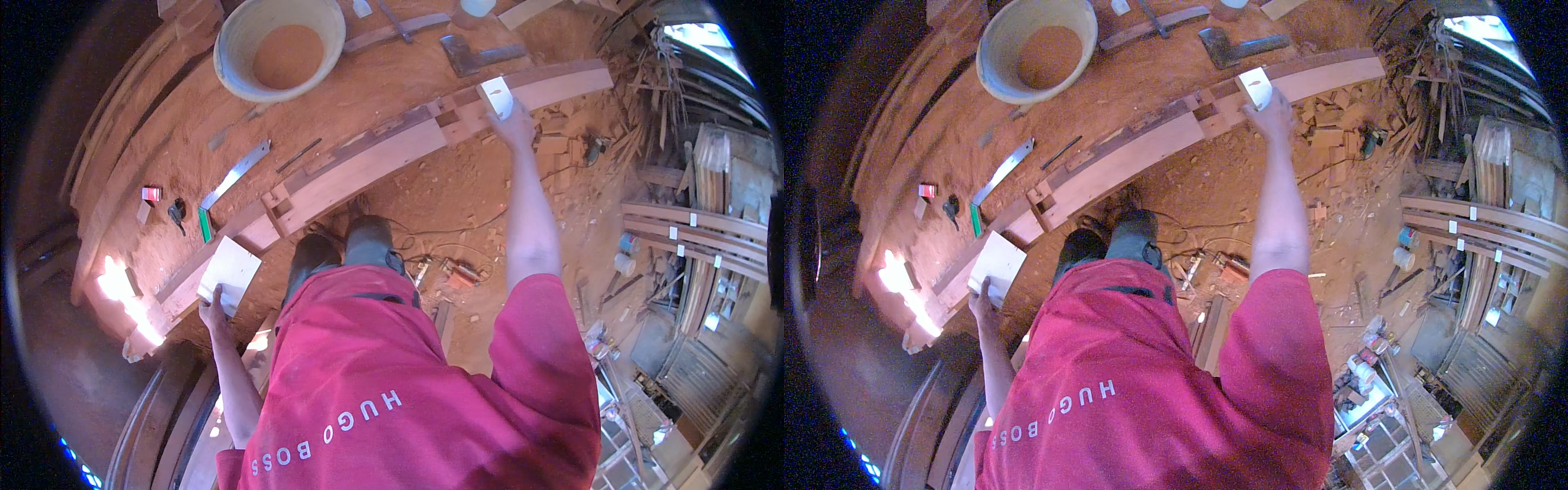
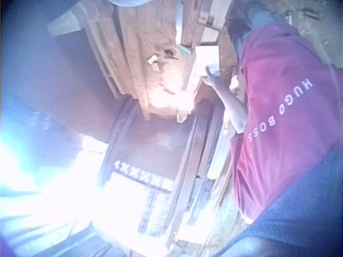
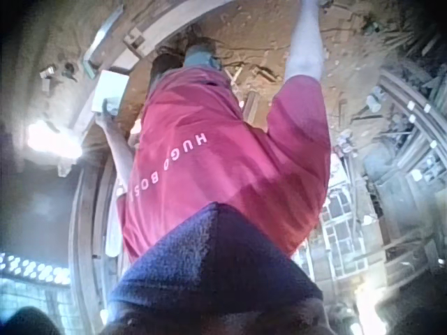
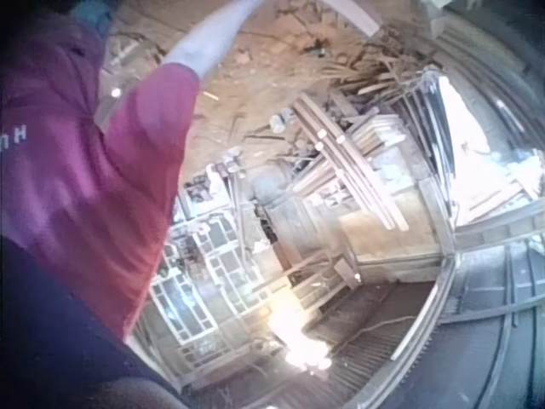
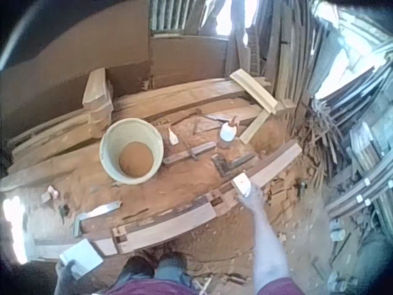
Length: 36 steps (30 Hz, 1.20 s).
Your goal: The person applies glue to small wooden blocks and attaches them to a long wooden frame. They then use a pencil and a square ruler to mark measurements on a separate piece of wood. Finally, the person uses a circular saw to cut the marked wood piece.
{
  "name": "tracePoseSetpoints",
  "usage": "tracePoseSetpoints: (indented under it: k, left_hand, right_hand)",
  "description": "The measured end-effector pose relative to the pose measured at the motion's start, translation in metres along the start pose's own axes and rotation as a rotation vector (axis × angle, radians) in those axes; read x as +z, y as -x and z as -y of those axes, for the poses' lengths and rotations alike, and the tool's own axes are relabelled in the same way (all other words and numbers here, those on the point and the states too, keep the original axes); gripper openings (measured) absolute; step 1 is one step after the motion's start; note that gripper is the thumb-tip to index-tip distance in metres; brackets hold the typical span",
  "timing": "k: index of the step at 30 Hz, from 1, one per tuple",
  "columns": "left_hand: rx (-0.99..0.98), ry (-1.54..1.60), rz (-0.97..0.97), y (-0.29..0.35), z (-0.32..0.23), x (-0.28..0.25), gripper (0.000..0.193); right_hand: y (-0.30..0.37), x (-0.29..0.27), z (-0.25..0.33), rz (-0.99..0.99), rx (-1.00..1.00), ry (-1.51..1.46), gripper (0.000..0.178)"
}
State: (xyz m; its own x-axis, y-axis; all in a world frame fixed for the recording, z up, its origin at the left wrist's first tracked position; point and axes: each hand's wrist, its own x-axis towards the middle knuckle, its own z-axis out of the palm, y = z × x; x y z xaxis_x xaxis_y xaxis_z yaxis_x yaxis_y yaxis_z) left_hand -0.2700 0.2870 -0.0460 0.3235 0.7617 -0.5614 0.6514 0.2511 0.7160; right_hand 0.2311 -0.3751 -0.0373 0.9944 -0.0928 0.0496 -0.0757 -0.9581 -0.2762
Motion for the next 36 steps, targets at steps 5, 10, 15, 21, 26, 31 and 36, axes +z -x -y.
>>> tracePoseSetpoints:
  k: [5,10,15,21,26,31,36]
  left_hand:
    - [0.141,-0.098,-0.016,-0.019,0.000,0.005,0.050]
    - [0.129,-0.219,-0.077,-0.026,-0.005,0.003,0.056]
    - [0.104,-0.337,-0.102,-0.012,-0.023,0.009,0.059]
    - [0.045,-0.152,-0.039,-0.001,-0.019,0.008,0.057]
    - [0.039,-0.099,-0.039,0.003,-0.018,0.015,0.057]
    - [0.041,-0.099,-0.070,0.006,-0.018,0.016,0.057]
    - [0.028,-0.032,-0.065,0.007,-0.014,0.017,0.056]
  right_hand:
    - [0.001,0.024,-0.004,-0.010,0.011,0.020,0.072]
    - [0.039,0.018,0.041,0.059,-0.164,-0.163,0.068]
    - [0.064,0.019,0.070,0.062,-0.196,-0.081,0.065]
    - [0.063,0.019,0.083,0.126,-0.089,-0.087,0.061]
    - [0.063,0.029,0.081,0.085,-0.060,-0.070,0.066]
    - [0.065,0.033,0.079,0.117,-0.064,-0.005,0.068]
    - [0.064,0.037,0.081,0.119,-0.025,0.075,0.060]
